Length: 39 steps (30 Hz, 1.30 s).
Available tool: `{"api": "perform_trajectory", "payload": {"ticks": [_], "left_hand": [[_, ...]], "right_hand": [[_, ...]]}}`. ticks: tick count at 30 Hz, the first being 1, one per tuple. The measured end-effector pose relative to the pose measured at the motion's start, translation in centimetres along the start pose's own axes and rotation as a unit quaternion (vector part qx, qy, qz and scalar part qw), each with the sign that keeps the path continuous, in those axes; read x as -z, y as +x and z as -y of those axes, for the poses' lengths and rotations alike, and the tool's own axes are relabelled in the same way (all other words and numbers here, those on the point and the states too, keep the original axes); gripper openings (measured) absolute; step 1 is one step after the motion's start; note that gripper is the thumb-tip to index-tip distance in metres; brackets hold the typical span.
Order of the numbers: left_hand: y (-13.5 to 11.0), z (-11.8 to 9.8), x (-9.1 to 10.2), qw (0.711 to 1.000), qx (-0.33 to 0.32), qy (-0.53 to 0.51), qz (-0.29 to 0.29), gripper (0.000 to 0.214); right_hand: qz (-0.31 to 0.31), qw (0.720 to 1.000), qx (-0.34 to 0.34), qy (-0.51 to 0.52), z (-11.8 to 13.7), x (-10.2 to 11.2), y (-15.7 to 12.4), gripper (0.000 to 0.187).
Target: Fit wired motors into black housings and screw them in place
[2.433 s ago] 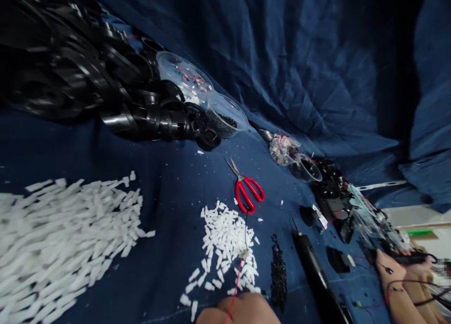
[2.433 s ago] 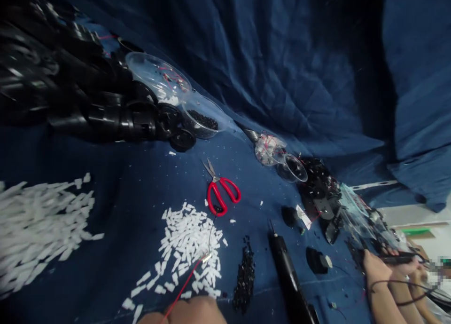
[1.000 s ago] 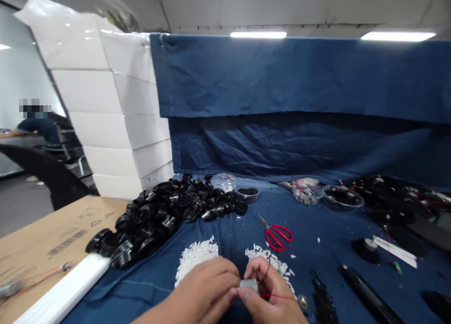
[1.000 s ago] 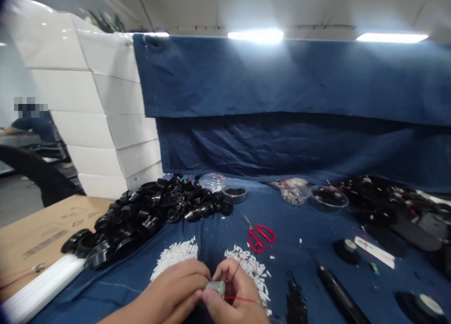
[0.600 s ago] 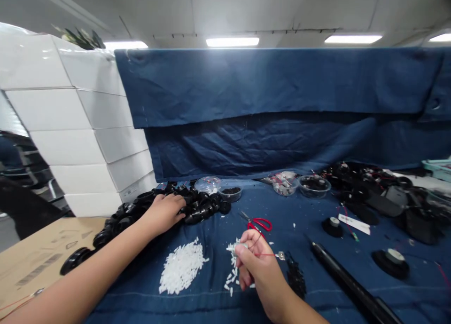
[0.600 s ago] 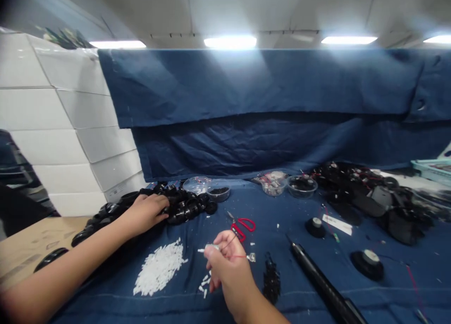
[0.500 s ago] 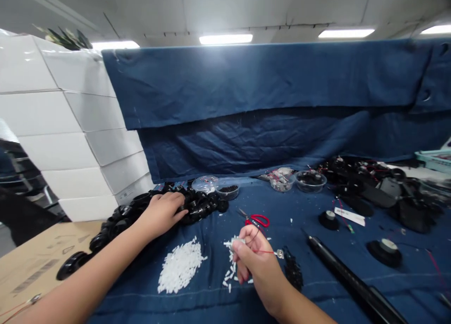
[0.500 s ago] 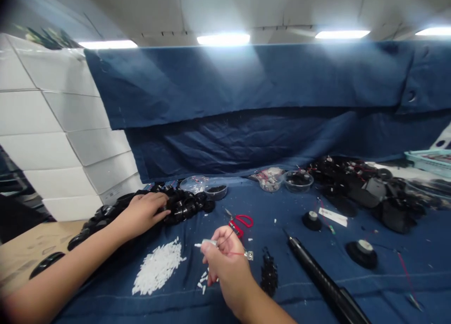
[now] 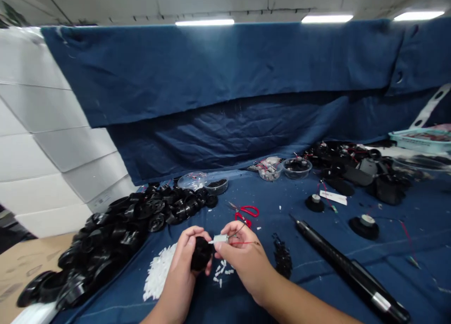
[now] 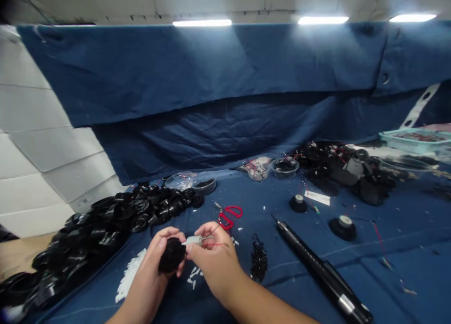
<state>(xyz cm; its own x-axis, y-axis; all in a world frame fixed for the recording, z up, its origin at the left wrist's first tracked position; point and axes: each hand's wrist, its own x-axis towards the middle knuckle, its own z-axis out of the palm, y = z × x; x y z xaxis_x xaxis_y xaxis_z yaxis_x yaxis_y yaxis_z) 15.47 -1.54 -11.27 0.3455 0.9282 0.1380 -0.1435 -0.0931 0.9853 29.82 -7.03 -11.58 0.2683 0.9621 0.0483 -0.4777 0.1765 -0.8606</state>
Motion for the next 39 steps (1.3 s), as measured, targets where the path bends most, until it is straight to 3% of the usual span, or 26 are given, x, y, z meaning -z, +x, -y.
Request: {"api": "perform_trajectory", "payload": {"ticks": [6, 11, 24, 39], "left_hand": [[0.8, 0.1, 1.2, 0.999, 0.014, -0.045, 0.006, 0.049], [0.8, 0.7, 1.4, 0.998, -0.012, -0.062, -0.004, 0.045], [-0.4, 1.8, 1.7, 0.995, -0.092, 0.005, -0.023, 0.045], [-0.9, 0.5, 1.1, 0.998, -0.056, -0.032, -0.019, 0.040]], "right_hand": [[0.026, 0.999, -0.024, -0.011, 0.1, -0.2, 0.1, 0.044], [0.023, 0.999, -0.021, -0.042, -0.2, -0.3, -0.4, 0.035], [0.010, 0.996, -0.022, -0.084, -0.6, 0.1, -1.1, 0.032], [0.031, 0.994, -0.007, -0.101, -1.3, -0.2, -1.4, 0.034]]}}
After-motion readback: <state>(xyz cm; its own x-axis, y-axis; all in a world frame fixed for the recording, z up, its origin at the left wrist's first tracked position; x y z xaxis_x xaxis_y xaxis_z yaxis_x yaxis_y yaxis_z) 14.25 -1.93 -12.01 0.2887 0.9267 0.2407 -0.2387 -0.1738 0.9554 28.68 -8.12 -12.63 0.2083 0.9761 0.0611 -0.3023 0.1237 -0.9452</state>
